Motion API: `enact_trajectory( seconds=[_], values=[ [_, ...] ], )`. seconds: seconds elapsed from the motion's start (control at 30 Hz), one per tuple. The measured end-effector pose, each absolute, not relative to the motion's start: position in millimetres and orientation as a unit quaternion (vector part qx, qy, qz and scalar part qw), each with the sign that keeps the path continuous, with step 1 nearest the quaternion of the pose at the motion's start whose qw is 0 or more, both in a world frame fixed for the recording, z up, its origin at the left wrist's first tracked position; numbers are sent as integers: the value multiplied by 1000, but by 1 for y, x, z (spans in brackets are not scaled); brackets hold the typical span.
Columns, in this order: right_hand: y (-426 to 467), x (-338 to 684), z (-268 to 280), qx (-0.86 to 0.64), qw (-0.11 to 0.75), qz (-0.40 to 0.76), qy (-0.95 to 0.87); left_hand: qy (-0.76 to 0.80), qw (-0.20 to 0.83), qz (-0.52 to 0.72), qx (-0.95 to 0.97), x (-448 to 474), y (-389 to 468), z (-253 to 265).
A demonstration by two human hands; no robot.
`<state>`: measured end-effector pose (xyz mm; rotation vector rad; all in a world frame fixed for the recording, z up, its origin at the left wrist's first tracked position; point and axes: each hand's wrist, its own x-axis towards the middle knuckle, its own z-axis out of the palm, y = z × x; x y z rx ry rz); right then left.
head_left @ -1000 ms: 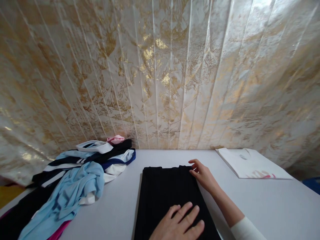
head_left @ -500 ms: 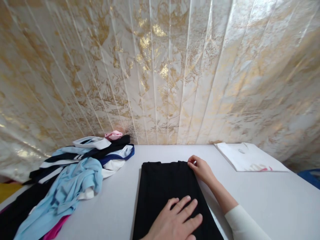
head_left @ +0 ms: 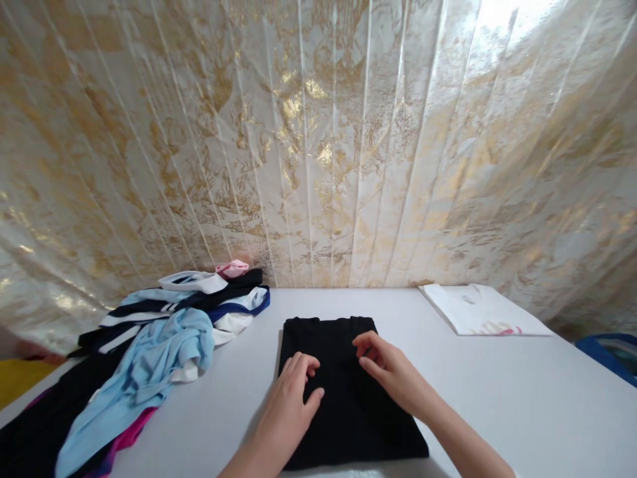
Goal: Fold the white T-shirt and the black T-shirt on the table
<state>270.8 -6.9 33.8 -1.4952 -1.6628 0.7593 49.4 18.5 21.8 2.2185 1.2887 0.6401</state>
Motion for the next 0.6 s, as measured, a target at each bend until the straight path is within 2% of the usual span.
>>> enact_trajectory(
  seconds=[0.1, 0.3, 0.6],
  values=[
    [-30, 252, 23, -583, 361, 294, -666, 459, 222, 215, 833, 50, 15, 21],
    [-45, 247, 5, -562, 372, 215, -707, 469, 166, 232, 836, 48, 7, 16],
    [-44, 246, 8, -553, 381, 208, -711, 476, 111, 227, 842, 52, 15, 16]
  ],
)
